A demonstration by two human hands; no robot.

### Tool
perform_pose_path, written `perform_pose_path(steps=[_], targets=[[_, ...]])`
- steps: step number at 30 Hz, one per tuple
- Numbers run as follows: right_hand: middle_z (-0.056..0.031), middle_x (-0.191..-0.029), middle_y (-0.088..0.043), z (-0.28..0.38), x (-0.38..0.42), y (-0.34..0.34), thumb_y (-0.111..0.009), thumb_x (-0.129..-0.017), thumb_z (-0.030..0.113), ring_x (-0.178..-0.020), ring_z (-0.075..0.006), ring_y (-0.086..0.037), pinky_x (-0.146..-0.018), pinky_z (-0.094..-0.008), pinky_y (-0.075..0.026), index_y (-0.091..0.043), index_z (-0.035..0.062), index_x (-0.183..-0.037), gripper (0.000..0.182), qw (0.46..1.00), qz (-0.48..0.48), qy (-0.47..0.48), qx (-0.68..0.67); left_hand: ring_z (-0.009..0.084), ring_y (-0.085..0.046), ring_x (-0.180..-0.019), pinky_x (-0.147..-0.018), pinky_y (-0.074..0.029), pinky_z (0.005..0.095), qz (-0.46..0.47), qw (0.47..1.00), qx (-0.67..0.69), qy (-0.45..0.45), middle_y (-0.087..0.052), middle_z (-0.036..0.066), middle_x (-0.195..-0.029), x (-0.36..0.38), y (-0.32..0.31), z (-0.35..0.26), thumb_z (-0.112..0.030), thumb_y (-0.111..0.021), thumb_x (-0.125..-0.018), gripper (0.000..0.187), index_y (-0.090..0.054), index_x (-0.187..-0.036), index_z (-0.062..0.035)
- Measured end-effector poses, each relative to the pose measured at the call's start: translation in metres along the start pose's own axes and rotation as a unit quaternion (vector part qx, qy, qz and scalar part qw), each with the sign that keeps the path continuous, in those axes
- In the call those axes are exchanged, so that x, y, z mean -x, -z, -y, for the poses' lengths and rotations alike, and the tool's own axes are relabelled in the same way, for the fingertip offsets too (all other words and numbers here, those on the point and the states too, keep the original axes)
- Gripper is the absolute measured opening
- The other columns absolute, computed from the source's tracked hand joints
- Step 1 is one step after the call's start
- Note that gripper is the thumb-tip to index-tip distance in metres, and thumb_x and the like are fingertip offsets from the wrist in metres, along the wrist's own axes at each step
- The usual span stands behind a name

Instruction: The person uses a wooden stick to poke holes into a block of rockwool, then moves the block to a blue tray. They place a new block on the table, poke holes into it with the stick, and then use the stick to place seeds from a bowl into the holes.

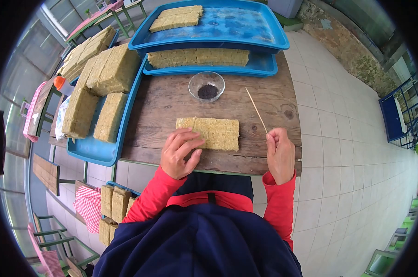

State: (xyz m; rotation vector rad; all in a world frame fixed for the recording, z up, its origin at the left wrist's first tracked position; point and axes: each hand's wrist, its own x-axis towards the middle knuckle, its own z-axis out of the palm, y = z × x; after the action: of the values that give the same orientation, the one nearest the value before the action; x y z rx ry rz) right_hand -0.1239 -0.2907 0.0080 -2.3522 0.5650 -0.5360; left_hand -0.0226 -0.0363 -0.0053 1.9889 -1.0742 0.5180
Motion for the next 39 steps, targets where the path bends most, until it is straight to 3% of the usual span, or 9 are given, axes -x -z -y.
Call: perform_pose_path(steps=[2, 3, 5, 8, 15, 20, 27, 35, 39], targets=[[-0.0085, -0.076, -0.060, 0.001, 0.004, -0.006, -0.056, -0.093, 0.002, -0.065, -0.0182, -0.057, -0.056, -0.0341, -0.046, -0.058, 0.0010, -0.105, 0.013, 0.989, -0.040, 0.050, -0.133, 0.0284, -0.057, -0.111, -0.102, -0.042, 0.0497, 0.006, 1.000, -0.004, -0.021, -0.064, 0.005, -0.106, -0.003, -0.007, -0.001, -0.013, -0.071, -0.076, 0.021, -0.070, -0.097, -0.0125], [-0.0085, -0.076, -0.060, 0.001, 0.006, -0.008, -0.056, -0.093, 0.002, -0.065, -0.0182, -0.057, -0.056, -0.0341, -0.046, -0.058, 0.0010, -0.105, 0.013, 0.989, -0.039, 0.047, -0.134, 0.0284, -0.057, -0.111, -0.102, -0.042, 0.0497, 0.009, 1.000, -0.004, -0.020, -0.064, 0.005, -0.106, -0.004, -0.009, -0.002, -0.013, -0.071, -0.076, 0.021, -0.070, -0.097, -0.0125], [-0.0035, -0.086, -0.061, 0.002, 0.006, -0.012, -0.054, -0.096, 0.004, -0.073, -0.0080, -0.053, -0.055, -0.0276, -0.046, -0.057, 0.0002, -0.115, 0.020, 0.957, -0.020, 0.047, -0.285, 0.0267, -0.057, -0.112, -0.105, -0.039, 0.0500, 0.013, 0.999, -0.026, -0.035, -0.063, 0.004, -0.106, -0.004, -0.013, -0.003, -0.016, -0.071, -0.076, 0.021, -0.070, -0.097, -0.0129], [-0.0022, -0.095, -0.062, 0.015, 0.008, -0.010, -0.051, -0.098, 0.008, -0.081, -0.0055, -0.054, -0.056, -0.0214, -0.046, -0.056, 0.0011, -0.118, 0.021, 0.946, 0.021, -0.036, -0.320, 0.0273, -0.056, -0.113, -0.107, -0.037, 0.0515, 0.029, 0.998, -0.042, -0.029, -0.065, 0.004, -0.105, -0.001, -0.014, -0.004, -0.017, -0.072, -0.073, 0.025, -0.071, -0.098, -0.0137], [-0.0028, -0.095, -0.062, 0.021, -0.005, -0.049, -0.054, -0.099, 0.014, -0.083, -0.0061, -0.058, -0.060, -0.0187, -0.048, -0.059, 0.0025, -0.107, 0.015, 0.908, -0.061, -0.020, -0.414, 0.0282, -0.057, -0.110, -0.104, -0.040, 0.0502, 0.022, 0.998, -0.047, -0.034, -0.065, 0.004, -0.103, 0.003, -0.014, -0.004, -0.023, -0.073, -0.072, 0.026, -0.072, -0.096, -0.0132], [-0.0022, -0.089, -0.060, 0.023, -0.015, -0.053, -0.057, -0.097, 0.017, -0.079, -0.0060, -0.056, -0.054, -0.0193, -0.046, -0.059, 0.0033, -0.106, 0.016, 0.918, -0.038, -0.021, -0.395, 0.0284, -0.058, -0.109, -0.100, -0.044, 0.0485, 0.011, 0.998, -0.042, -0.044, -0.066, 0.005, -0.101, 0.005, -0.013, -0.004, -0.023, -0.073, -0.072, 0.024, -0.072, -0.094, -0.0127], [-0.0059, -0.095, -0.063, 0.022, -0.005, -0.053, -0.054, -0.098, 0.014, -0.078, -0.0065, -0.057, -0.053, -0.0191, -0.045, -0.060, 0.0017, -0.106, 0.016, 0.928, -0.011, -0.004, -0.371, 0.0274, -0.057, -0.105, -0.096, -0.045, 0.0463, 0.011, 0.998, -0.050, -0.044, -0.063, 0.003, -0.099, 0.003, -0.013, -0.006, -0.025, -0.075, -0.072, 0.024, -0.070, -0.092, -0.0128], [-0.0075, -0.098, -0.062, 0.031, 0.004, -0.053, -0.052, -0.097, 0.005, -0.082, -0.0093, -0.060, -0.067, -0.0222, -0.049, -0.059, -0.0012, -0.104, 0.011, 0.923, -0.065, 0.077, -0.371, 0.0274, -0.057, -0.106, -0.097, -0.046, 0.0486, 0.032, 0.998, -0.038, -0.024, -0.064, 0.003, -0.102, 0.003, -0.009, -0.007, -0.026, -0.076, -0.070, 0.027, -0.072, -0.094, -0.0138], [-0.0088, -0.095, -0.063, 0.022, 0.005, -0.046, -0.052, -0.096, 0.003, -0.084, -0.0129, -0.062, -0.071, -0.0244, -0.048, -0.059, -0.0017, -0.103, 0.011, 0.939, -0.035, 0.076, -0.333, 0.0326, -0.060, -0.105, -0.098, -0.045, 0.0495, 0.018, 1.000, -0.017, -0.012, -0.068, 0.009, -0.103, 0.009, 0.001, -0.003, -0.023, -0.072, -0.070, 0.027, -0.074, -0.093, -0.0089]])
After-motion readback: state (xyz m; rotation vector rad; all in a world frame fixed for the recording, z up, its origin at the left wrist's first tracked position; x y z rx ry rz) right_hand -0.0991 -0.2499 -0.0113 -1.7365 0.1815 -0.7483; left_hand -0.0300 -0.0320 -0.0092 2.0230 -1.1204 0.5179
